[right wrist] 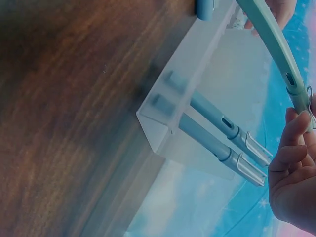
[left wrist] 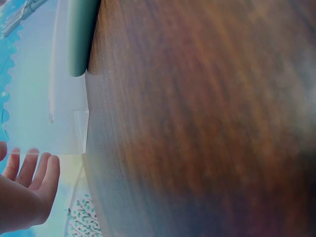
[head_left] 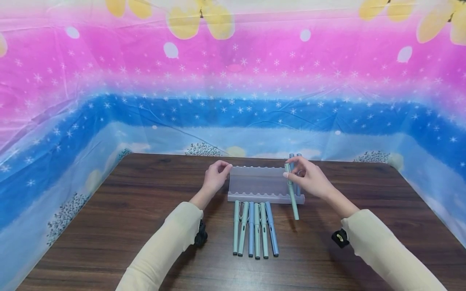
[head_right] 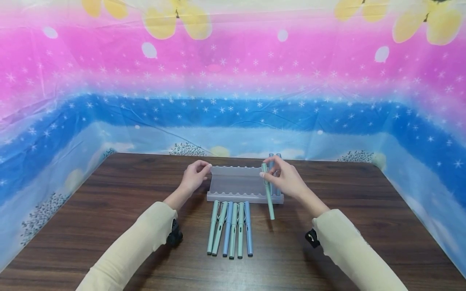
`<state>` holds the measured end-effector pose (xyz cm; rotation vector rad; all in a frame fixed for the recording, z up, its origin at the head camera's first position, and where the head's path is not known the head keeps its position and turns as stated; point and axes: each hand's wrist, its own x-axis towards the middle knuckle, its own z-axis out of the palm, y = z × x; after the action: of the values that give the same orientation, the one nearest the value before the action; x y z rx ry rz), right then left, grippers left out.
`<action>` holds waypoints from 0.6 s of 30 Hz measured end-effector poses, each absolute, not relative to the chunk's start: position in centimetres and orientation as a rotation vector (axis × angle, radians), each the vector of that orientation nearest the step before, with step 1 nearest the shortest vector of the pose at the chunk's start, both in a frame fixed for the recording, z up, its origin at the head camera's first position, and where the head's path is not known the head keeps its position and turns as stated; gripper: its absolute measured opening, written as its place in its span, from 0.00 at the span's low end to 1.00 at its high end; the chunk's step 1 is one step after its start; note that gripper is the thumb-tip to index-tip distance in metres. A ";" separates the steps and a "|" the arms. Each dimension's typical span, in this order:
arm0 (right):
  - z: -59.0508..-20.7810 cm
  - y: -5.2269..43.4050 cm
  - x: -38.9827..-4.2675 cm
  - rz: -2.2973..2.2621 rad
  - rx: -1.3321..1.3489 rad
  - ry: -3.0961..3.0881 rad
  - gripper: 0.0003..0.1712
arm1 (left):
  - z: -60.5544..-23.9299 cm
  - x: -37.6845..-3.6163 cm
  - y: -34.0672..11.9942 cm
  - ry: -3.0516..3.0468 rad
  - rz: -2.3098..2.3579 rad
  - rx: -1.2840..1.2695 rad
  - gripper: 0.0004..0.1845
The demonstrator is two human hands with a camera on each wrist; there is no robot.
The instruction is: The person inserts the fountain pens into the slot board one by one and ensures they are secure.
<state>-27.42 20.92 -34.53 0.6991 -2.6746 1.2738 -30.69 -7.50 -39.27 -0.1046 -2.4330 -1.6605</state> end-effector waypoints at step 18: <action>-33.5 21.5 -29.8 1.211 0.671 -2.550 0.23 | -39.1 -30.6 -7.5 -2.415 -1.653 -0.130 0.11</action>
<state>-29.77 21.49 -33.54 0.6709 -2.5499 1.2107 -30.64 -7.51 -39.14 -0.1304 -2.4149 -1.6527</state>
